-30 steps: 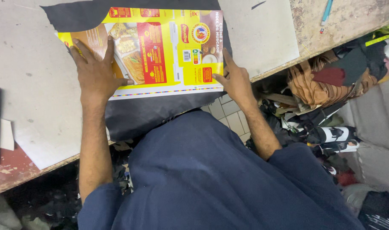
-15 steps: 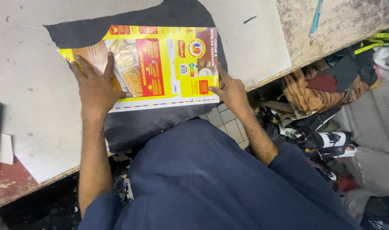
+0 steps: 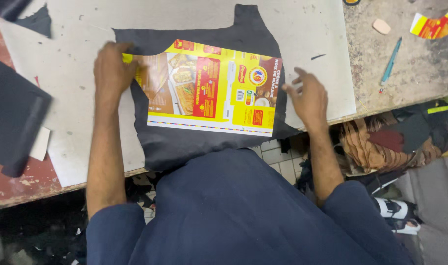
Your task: The person places a printed paper template on a dark leather sheet, smooths it, and uses a utility knife to cut the leather along the template edges. After cutting, the person removes the template and sets the cut leather piece aside, then repeats the process with a second leather sheet.
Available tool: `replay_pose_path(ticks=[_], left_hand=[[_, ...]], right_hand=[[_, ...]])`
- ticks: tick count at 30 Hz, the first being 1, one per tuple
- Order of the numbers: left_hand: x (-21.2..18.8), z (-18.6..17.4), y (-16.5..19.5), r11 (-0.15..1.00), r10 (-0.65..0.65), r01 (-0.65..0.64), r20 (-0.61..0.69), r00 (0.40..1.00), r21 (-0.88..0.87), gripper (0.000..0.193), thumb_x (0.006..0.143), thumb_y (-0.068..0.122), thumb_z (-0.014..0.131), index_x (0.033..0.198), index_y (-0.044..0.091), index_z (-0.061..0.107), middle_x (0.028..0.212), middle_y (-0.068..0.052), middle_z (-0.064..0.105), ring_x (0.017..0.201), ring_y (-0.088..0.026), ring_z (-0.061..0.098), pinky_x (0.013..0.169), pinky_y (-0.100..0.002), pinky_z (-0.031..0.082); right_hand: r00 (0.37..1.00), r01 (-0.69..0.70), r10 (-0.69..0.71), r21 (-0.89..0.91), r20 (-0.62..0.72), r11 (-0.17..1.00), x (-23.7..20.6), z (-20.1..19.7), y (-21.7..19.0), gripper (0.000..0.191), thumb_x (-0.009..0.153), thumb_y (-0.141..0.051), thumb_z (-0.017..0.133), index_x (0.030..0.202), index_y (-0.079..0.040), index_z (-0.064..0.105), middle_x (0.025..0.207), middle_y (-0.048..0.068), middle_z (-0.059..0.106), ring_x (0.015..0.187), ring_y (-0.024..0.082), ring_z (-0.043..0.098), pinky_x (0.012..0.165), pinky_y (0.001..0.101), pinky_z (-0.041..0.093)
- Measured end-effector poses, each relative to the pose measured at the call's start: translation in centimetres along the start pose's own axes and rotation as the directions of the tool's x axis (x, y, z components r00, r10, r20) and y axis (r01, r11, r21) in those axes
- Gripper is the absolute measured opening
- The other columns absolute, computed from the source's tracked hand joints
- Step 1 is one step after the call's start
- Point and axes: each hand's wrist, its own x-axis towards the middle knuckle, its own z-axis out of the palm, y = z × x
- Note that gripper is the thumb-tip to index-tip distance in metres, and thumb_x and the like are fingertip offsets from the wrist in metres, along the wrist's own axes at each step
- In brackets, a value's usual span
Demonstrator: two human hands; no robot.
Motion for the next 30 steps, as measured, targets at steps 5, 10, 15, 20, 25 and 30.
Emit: replay_pose_path(ticks=[5, 10, 15, 20, 25, 30], left_hand=[[5.1, 1.4, -4.1, 0.998, -0.065, 0.066, -0.261, 0.963, -0.005, 0.050, 0.067, 0.025, 0.101, 0.097, 0.001, 0.069, 0.110, -0.018, 0.058, 0.105, -0.040, 0.054, 0.079, -0.049, 0.051], [5.5, 2.3, -3.8, 0.996, -0.084, 0.082, -0.242, 0.967, -0.022, 0.031, 0.069, 0.021, 0.098, 0.080, 0.008, 0.073, 0.106, -0.015, 0.056, 0.104, -0.036, 0.053, 0.079, -0.046, 0.051], [4.3, 2.3, -3.2, 0.993, 0.062, -0.090, -0.293, 0.954, -0.080, 0.023, 0.086, 0.009, 0.089, 0.091, 0.005, 0.066, 0.104, -0.011, 0.059, 0.102, -0.033, 0.055, 0.082, -0.046, 0.050], [3.2, 2.0, -2.3, 0.983, 0.098, -0.146, -0.351, 0.931, -0.113, 0.022, 0.088, -0.002, 0.080, 0.095, 0.000, 0.060, 0.098, -0.013, 0.064, 0.093, -0.035, 0.059, 0.077, -0.047, 0.048], [2.8, 0.5, -1.5, 0.949, 0.059, -0.187, -0.438, 0.897, -0.254, 0.019, 0.096, -0.005, 0.078, 0.097, -0.001, 0.060, 0.091, -0.016, 0.064, 0.082, -0.034, 0.063, 0.073, -0.045, 0.049], [5.1, 0.6, -0.6, 0.934, 0.177, -0.332, -0.632, 0.754, -0.134, 0.022, 0.090, -0.012, 0.077, 0.098, -0.001, 0.060, 0.093, -0.014, 0.064, 0.086, -0.033, 0.064, 0.074, -0.044, 0.051]], right_hand=[[0.982, 0.113, -0.105, 0.043, -0.155, 0.993, 8.5, 3.8, 0.3, 0.040, 0.088, -0.020, 0.086, 0.116, 0.000, 0.067, 0.108, 0.016, 0.064, 0.088, 0.030, 0.067, 0.076, 0.0424, 0.053], [0.986, 0.079, -0.084, -0.043, -0.144, 0.996, 10.9, 7.4, -0.3, 0.025, 0.088, -0.021, 0.086, 0.093, -0.006, 0.067, 0.101, 0.011, 0.059, 0.099, 0.032, 0.055, 0.084, 0.0456, 0.048], [0.940, 0.269, -0.287, -0.117, -0.183, 0.956, 10.8, 8.2, 0.2, 0.021, 0.094, -0.013, 0.078, 0.099, -0.005, 0.060, 0.101, 0.013, 0.060, 0.098, 0.034, 0.056, 0.082, 0.0464, 0.048], [0.905, 0.303, -0.351, -0.215, -0.241, 0.928, 10.1, 9.2, 0.6, 0.022, 0.102, -0.013, 0.073, 0.105, -0.004, 0.054, 0.092, 0.014, 0.066, 0.085, 0.038, 0.065, 0.067, 0.0501, 0.049], [0.828, 0.374, -0.447, -0.261, -0.337, 0.890, 10.4, 9.4, 1.2, 0.019, 0.102, -0.010, 0.071, 0.106, -0.006, 0.052, 0.088, 0.015, 0.070, 0.071, 0.039, 0.069, 0.054, 0.0479, 0.050], [0.786, 0.352, -0.462, -0.316, -0.411, 0.881, 13.9, 8.7, 1.3, 0.020, 0.104, -0.013, 0.075, 0.105, -0.010, 0.055, 0.083, 0.012, 0.067, 0.068, 0.036, 0.068, 0.054, 0.0450, 0.051]])
